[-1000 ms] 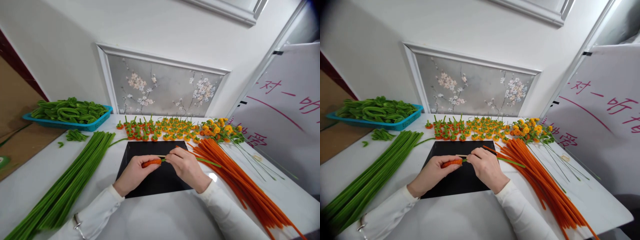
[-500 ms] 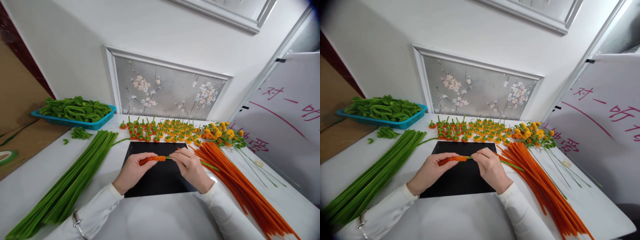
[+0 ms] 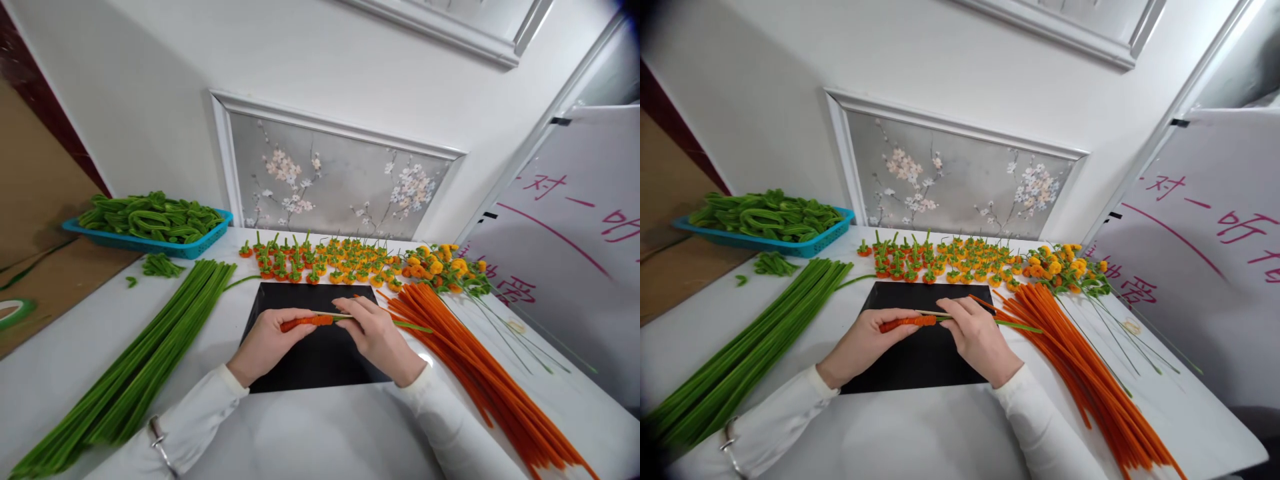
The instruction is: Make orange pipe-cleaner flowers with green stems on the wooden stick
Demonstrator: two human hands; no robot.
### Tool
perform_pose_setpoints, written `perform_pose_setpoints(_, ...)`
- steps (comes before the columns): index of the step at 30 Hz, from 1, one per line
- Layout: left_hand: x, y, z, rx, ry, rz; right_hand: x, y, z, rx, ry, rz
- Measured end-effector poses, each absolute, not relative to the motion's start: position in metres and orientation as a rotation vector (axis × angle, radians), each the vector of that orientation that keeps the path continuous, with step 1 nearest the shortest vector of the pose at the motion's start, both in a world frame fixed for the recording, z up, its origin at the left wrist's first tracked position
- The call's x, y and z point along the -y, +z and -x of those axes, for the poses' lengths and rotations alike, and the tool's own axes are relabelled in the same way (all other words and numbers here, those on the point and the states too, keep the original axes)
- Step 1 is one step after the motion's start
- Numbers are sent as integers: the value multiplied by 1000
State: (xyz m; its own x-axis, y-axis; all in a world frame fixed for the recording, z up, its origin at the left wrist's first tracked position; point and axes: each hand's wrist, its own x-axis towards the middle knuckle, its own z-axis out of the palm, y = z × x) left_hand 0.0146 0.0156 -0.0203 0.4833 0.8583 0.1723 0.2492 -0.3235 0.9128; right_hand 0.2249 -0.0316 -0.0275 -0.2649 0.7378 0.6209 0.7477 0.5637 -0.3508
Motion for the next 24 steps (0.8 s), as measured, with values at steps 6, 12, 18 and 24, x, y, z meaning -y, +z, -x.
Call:
perform_pose_setpoints(6, -17, -22, -12, -966, 854, -1814, 31, -26, -237, 2037, -75, 1250)
perform_pose_setpoints(12, -15, -23, -14, -909, 830, -1836, 33, -24, -228, 2075, -124, 1220)
perform_pose_setpoints(18, -14, -15, -13, -941, 853, -1831, 32, -26, -231, 2015, -93, 1220)
perform_pose_setpoints(24, -15, -12, -10, -979, 866, -1729, 29, -30, -245, 1937, -87, 1245)
